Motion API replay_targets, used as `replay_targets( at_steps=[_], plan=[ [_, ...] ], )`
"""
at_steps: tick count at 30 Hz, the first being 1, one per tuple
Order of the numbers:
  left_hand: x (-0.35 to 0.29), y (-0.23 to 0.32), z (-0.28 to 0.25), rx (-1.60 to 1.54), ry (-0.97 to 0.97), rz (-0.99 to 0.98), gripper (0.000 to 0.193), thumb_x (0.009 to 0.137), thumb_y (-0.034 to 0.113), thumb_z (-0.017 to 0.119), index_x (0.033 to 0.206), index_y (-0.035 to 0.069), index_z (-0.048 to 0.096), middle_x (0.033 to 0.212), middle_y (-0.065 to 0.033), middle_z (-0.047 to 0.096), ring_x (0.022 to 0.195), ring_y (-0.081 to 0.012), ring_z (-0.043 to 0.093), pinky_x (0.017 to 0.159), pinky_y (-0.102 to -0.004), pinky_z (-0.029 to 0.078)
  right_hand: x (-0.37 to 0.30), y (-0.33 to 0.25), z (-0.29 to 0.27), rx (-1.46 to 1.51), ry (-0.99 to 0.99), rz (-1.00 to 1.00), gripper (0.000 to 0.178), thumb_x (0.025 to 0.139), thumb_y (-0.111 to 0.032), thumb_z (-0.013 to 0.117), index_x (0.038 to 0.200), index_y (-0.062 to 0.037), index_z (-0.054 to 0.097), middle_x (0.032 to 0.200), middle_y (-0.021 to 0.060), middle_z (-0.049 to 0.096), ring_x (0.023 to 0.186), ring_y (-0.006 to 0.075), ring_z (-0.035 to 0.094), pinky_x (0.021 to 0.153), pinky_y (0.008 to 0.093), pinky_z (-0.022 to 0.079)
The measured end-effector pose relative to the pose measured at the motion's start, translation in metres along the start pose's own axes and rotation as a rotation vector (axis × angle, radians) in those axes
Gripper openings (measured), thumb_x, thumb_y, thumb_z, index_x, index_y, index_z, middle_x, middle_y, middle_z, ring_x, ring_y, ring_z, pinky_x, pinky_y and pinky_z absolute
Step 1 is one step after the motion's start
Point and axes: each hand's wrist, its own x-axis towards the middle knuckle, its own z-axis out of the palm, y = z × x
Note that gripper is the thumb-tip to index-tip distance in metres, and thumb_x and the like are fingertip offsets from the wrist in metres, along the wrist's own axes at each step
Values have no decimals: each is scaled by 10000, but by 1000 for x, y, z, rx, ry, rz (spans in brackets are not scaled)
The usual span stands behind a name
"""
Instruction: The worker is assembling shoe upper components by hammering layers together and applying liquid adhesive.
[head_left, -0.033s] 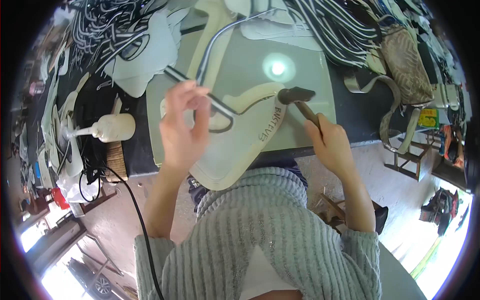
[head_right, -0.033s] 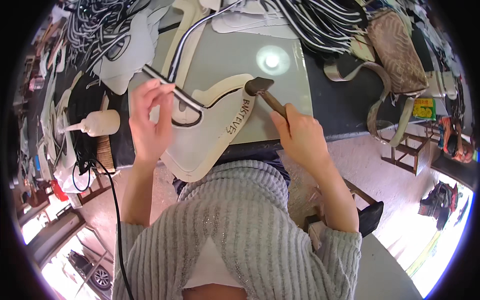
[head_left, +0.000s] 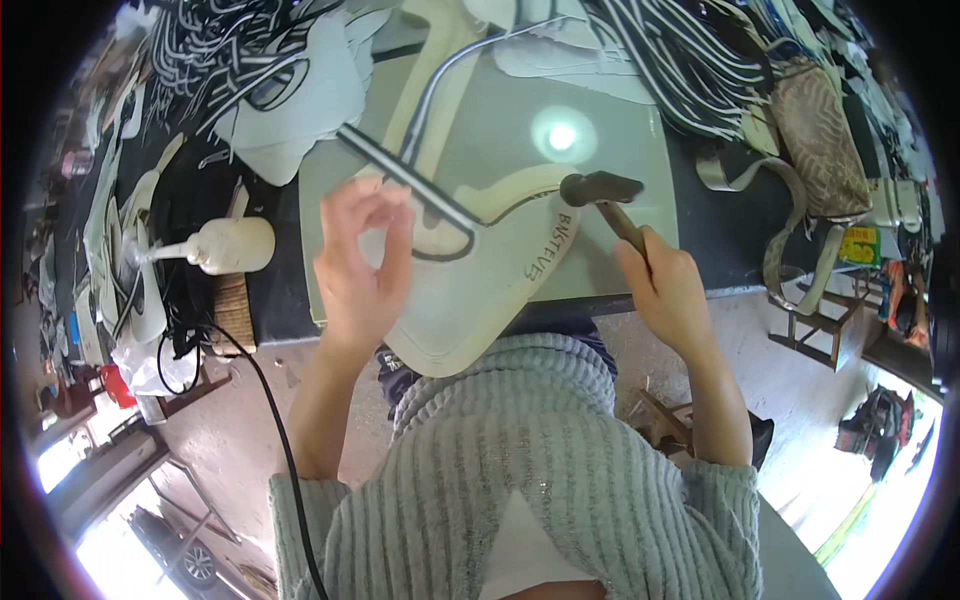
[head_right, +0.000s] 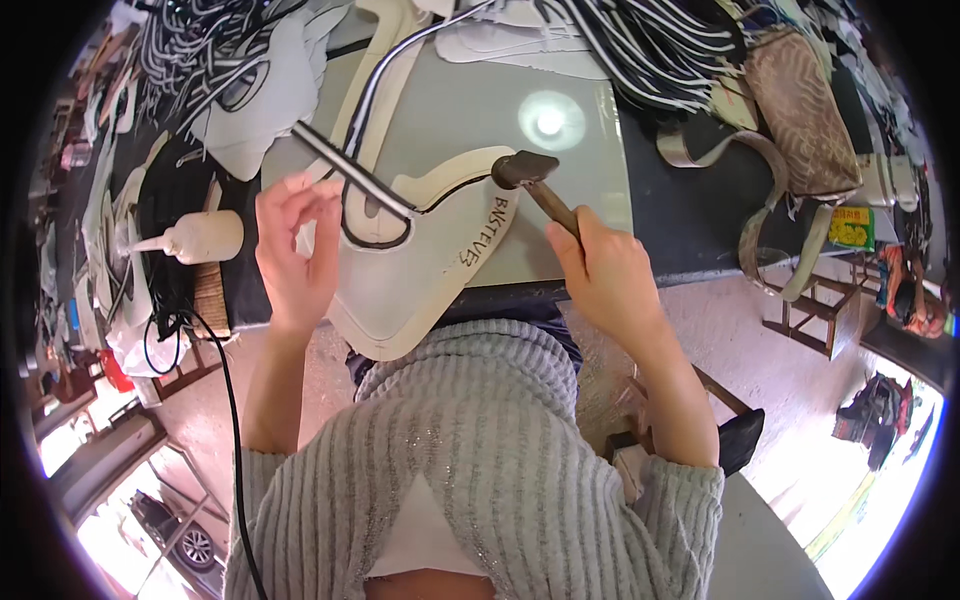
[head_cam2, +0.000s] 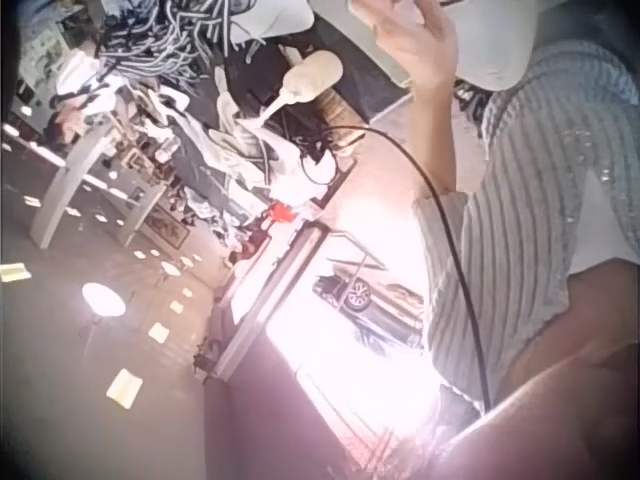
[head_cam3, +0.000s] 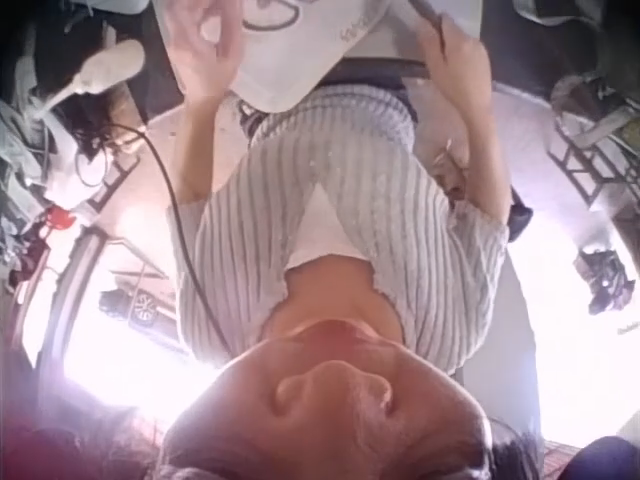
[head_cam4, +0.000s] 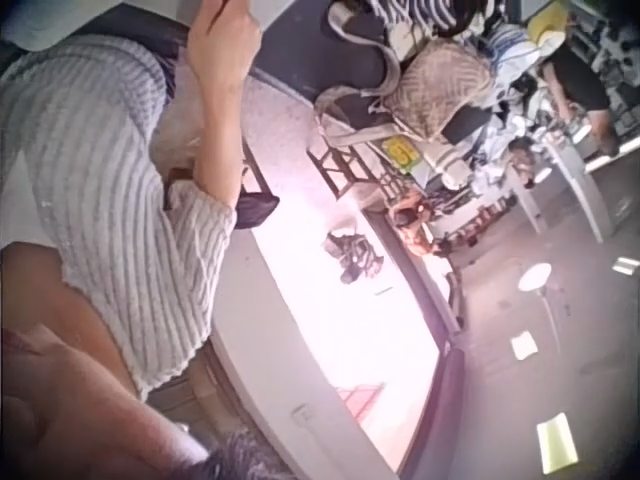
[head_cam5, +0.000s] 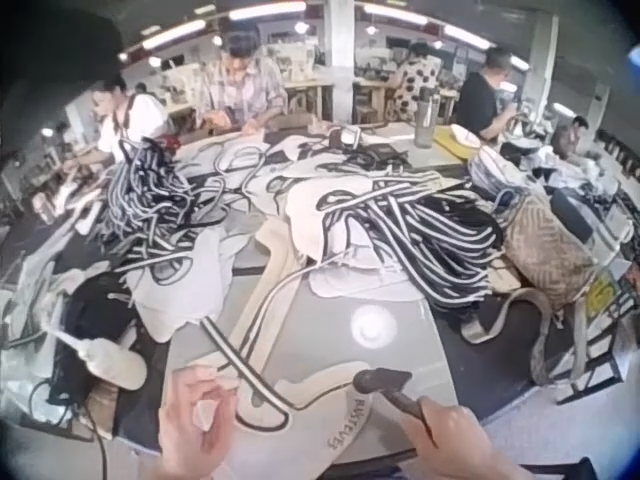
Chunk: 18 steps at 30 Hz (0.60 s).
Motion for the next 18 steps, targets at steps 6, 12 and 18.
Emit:
replay_targets(
  at_steps=[6, 12, 18],
  plan=[
    [-57, 11, 3, 122, -93, -60, 530, 816, 41, 739, 1243, -44, 437, 1097, -130, 691, 976, -248, 659, 938, -394, 493, 20, -47, 14, -49, -107, -333, 344, 980, -294, 548, 797, -9, 486, 596, 198, 551, 577, 416, 566, 530, 481, 423],
    [-71, 19, 31, 338, -27, 60, 591, 769, 110, 775, 1233, -36, 440, 1114, -119, 679, 1096, -312, 595, 1081, -528, 324, 21, -35, 26, -165, -119, -241, 333, 982, -296, 542, 822, -9, 489, 608, 201, 572, 593, 421, 587, 532, 499, 440],
    [-46, 27, 26, 275, -83, -68, 614, 728, 62, 777, 1240, -7, 445, 1030, -84, 644, 1006, -284, 569, 995, -462, 350, 17, -25, 36, -109, -47, -262, 322, 985, -288, 534, 838, -6, 487, 610, 197, 578, 589, 428, 590, 527, 497, 448]
  ],
)
